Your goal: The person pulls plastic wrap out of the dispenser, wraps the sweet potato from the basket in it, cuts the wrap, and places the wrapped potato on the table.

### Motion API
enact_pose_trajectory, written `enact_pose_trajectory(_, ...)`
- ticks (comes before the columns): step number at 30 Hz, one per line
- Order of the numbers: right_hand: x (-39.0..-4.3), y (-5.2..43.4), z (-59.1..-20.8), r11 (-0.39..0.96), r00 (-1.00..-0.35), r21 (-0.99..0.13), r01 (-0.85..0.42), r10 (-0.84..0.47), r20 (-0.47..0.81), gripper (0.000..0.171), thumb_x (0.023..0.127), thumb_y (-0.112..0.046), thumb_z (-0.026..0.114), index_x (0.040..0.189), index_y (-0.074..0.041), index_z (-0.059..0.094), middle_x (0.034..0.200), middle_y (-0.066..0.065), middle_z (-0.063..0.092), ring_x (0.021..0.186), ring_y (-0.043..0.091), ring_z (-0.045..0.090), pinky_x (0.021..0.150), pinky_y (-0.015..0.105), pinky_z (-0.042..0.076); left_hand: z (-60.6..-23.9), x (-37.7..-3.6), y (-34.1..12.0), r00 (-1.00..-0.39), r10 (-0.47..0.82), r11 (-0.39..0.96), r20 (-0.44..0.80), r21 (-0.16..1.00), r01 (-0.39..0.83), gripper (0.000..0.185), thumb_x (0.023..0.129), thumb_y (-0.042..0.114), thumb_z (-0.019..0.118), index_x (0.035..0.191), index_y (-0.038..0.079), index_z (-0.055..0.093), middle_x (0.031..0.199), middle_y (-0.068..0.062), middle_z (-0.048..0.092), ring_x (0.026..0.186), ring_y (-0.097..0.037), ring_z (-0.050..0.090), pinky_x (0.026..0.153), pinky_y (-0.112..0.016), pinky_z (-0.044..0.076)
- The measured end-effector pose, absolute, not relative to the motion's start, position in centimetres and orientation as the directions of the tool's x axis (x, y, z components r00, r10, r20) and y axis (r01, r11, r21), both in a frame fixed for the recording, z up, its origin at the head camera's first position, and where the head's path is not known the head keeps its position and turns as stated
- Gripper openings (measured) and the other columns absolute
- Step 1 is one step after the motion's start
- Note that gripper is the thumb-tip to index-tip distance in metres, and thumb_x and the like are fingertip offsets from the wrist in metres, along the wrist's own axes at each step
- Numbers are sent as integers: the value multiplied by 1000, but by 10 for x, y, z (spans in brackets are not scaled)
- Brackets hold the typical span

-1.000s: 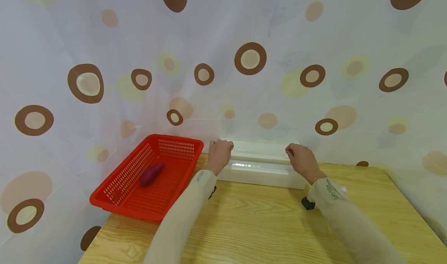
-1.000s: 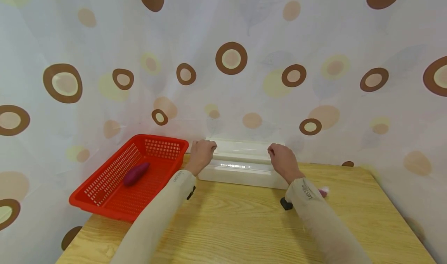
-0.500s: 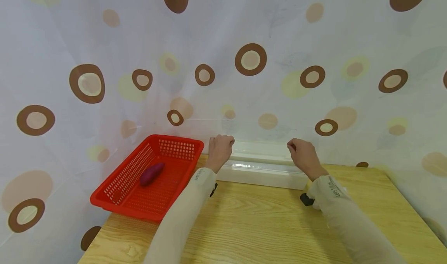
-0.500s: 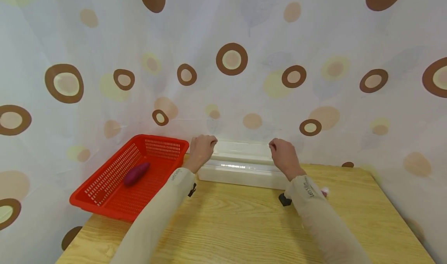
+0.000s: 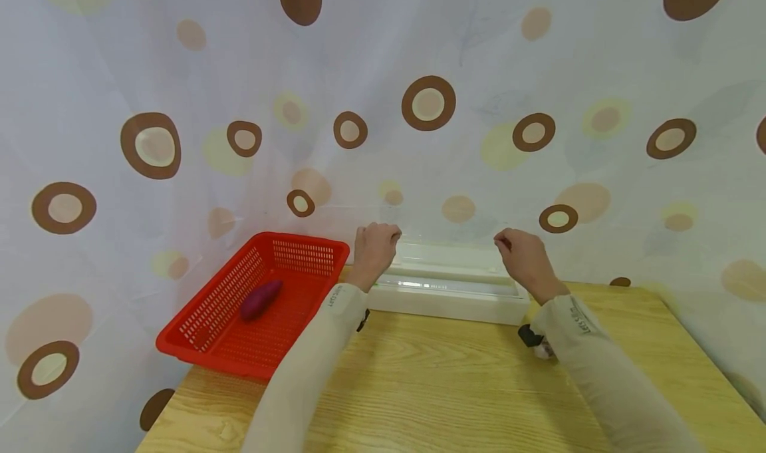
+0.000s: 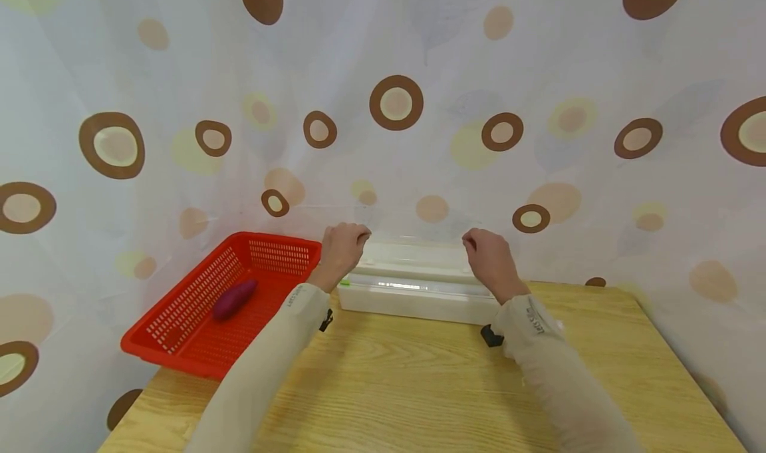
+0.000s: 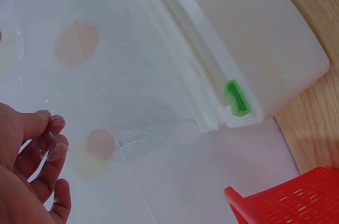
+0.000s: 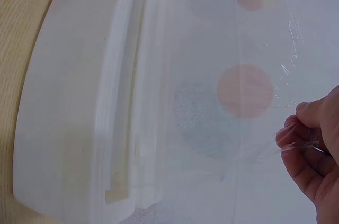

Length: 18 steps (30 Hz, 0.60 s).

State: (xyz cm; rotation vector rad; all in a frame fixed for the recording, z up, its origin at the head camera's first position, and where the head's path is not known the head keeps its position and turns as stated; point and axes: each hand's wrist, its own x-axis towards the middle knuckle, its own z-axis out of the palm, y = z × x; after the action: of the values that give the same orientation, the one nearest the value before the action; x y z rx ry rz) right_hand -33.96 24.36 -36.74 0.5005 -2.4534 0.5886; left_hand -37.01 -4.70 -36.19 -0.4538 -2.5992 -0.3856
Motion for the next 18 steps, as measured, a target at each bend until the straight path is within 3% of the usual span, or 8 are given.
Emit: enact_pose_trajectory(18, -338, 244, -352, 814, -699, -288, -504, -188, 689, 10, 91, -3, 60, 95, 4, 66, 83, 17, 65, 70, 29, 60, 64, 45, 49, -344, -359, -55, -722, 256, 844, 643, 215, 492, 17, 94, 17, 60, 100, 14, 75, 94, -1, 71, 84, -24, 63, 73, -39, 46)
